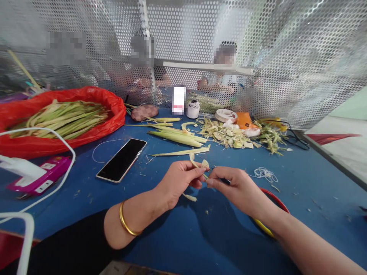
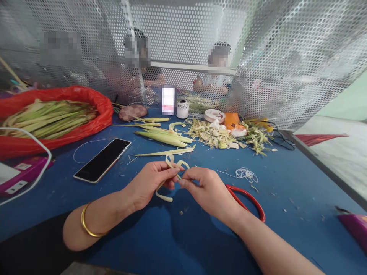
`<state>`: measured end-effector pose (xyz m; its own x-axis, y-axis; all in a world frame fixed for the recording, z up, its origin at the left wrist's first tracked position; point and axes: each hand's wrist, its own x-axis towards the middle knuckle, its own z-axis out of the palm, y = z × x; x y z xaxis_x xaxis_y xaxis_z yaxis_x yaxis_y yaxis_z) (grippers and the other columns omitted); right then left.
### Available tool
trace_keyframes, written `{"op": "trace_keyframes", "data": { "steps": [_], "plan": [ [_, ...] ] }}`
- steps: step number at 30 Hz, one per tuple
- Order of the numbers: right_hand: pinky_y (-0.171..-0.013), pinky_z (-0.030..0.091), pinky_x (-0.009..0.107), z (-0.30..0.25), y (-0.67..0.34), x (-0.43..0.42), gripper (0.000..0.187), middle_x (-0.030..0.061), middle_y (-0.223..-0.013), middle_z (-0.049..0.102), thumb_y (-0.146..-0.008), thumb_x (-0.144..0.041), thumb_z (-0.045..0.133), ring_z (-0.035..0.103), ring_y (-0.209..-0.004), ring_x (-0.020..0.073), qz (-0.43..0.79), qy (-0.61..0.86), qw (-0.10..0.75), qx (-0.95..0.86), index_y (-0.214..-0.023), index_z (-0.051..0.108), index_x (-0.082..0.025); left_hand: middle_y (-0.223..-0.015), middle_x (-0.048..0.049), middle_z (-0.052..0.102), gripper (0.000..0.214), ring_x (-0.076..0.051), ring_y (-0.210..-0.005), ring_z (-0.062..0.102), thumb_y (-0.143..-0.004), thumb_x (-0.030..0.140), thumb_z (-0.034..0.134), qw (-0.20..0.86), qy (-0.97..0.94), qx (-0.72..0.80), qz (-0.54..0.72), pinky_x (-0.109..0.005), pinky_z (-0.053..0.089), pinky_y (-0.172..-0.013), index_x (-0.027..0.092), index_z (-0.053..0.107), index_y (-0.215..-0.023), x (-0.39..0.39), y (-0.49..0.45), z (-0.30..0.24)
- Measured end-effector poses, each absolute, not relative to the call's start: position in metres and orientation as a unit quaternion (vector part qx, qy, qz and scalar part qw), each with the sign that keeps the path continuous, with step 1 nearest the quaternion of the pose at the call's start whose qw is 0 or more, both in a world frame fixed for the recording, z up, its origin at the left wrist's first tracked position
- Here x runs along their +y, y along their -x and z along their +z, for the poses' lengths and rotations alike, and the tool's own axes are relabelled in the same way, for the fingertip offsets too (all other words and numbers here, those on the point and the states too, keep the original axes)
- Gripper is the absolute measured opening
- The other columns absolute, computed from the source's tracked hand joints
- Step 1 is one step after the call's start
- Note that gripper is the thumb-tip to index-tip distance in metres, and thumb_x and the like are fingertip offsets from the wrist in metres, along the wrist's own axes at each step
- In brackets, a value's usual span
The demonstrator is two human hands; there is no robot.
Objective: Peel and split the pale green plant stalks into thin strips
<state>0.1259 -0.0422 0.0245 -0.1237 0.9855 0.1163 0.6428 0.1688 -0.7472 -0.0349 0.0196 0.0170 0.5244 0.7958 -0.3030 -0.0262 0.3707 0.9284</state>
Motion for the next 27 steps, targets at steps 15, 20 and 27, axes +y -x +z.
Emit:
{"op": "trace_keyframes", "data": {
  "steps": [15,20,27],
  "plan": [
    [-0.074,0.043,0.030,0.013,-0.117,-0.037,0.020,0.0013,-0.073,0.066,-0.074,-0.037,0.072,0.058,-0.072,0.0161,0.496,0.545,0.528,-0.421,-0.074,0.068,-0.017,-0.067,-0.0014,0.065,0.027,-0.007,-0.052,0.055,-0.074,0.039,0.071,0.752,-0.512,0.366,0.197,-0.021,0.046,-0.056,0.012,0.067,-0.075,0.018,0.036,0.015],
    [-0.068,0.041,0.030,0.010,-0.113,-0.039,0.022,-0.0003,-0.064,0.062,-0.071,-0.035,0.072,0.054,-0.064,0.0148,0.475,0.553,0.553,-0.403,-0.064,0.062,-0.018,-0.062,0.0000,0.064,0.017,-0.007,-0.051,0.054,-0.074,0.030,0.070,0.738,-0.534,0.367,0.188,-0.021,0.046,-0.057,0.013,0.067,-0.072,0.017,0.035,0.016],
    [-0.067,0.041,0.028,0.011,-0.119,-0.034,0.027,0.0011,-0.070,0.063,-0.080,-0.044,0.061,0.055,-0.068,0.0159,0.420,0.599,0.494,-0.469,-0.071,0.062,-0.018,-0.060,-0.0002,0.063,0.017,-0.007,-0.051,0.054,-0.075,0.028,0.070,0.746,-0.510,0.377,0.204,-0.019,0.046,-0.056,0.012,0.069,-0.076,0.018,0.035,0.018]
  ]
}}
